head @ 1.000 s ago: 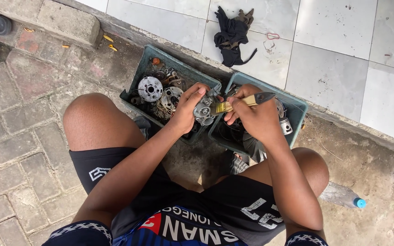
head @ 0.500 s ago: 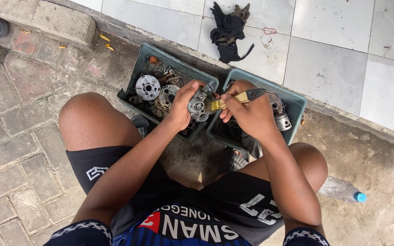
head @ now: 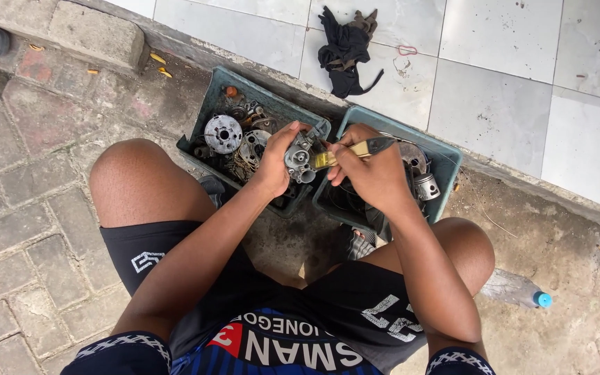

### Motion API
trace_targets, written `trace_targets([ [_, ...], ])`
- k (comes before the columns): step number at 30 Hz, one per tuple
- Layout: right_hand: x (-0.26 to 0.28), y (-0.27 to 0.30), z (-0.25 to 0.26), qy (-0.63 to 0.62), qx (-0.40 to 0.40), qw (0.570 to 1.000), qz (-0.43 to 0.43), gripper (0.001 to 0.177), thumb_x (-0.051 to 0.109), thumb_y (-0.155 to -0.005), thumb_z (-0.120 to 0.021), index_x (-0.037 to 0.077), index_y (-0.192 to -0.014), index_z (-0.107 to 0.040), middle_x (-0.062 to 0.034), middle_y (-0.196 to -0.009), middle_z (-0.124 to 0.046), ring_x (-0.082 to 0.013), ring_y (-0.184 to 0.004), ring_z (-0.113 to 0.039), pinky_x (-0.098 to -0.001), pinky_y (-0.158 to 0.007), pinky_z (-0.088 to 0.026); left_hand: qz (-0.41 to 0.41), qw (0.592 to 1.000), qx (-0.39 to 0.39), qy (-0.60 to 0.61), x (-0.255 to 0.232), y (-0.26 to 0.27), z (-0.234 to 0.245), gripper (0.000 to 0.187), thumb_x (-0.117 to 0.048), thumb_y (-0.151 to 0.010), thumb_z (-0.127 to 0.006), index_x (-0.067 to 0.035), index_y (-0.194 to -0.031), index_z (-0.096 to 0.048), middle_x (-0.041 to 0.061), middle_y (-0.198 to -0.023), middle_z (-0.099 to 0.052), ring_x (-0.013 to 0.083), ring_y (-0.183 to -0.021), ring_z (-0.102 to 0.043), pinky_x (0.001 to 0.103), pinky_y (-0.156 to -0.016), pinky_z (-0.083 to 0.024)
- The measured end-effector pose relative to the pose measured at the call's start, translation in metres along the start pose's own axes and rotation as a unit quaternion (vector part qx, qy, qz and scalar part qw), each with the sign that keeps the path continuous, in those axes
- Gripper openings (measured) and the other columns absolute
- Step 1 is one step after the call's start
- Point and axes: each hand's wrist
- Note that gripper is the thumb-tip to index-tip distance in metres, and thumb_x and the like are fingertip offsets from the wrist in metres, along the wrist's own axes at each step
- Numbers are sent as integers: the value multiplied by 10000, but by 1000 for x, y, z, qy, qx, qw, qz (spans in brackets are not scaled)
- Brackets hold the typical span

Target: Cleaning a motorcycle carburetor using a brush and cleaning solution to remove grime and deposits.

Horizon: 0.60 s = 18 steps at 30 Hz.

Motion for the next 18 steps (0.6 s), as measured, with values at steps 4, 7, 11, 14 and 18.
trace_targets([
  [4,-5,-4,1,105,-32,991,78,171,-50,-988,-536,-44,-841,-623,-214,-709,-622,-314,-570,-754,-364,-483,-609,-5,999,11,-36,10,-7,3,410,-469,-1106,-562,-110,-1282,-654,215,-1302,-609,401,-1291,-564,603,-1088,-535],
  [7,-7,-2,-4,48,-4,995,86,184,-65,-992,-544,-48,-837,-641,-162,-709,-633,-306,-567,-768,-365,-501,-623,28,999,-8,14,5,0,-1,419,-478,-1099,-549,-105,-1266,-640,188,-1269,-622,355,-1208,-612,563,-1046,-560],
  [11,-9,-6,-6,98,-16,987,129,174,-11,-1036,-559,-34,-879,-629,-153,-718,-579,-312,-618,-727,-408,-577,-571,49,995,-22,87,2,-3,3,390,-465,-1064,-582,-113,-1202,-676,194,-1136,-706,316,-1052,-718,490,-902,-646],
  [14,-8,-6,-3,141,-21,974,173,172,26,-1010,-633,22,-838,-632,-102,-715,-558,-326,-648,-685,-412,-611,-523,63,988,-29,137,-4,-5,-1,384,-456,-1059,-572,-109,-1183,-677,204,-1136,-711,318,-1023,-725,479,-863,-643],
  [18,-23,-9,5,181,-42,964,189,136,14,-977,-679,27,-843,-658,-140,-754,-584,-337,-683,-655,-423,-630,-502,51,993,-18,106,-6,-4,-7,374,-453,-1075,-563,-123,-1212,-674,194,-1136,-715,306,-1022,-724,456,-851,-648],
])
Point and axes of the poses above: each hand's wrist, its own y-axis away from the middle knuckle, its own z-axis out of the back of the hand, x = y × z
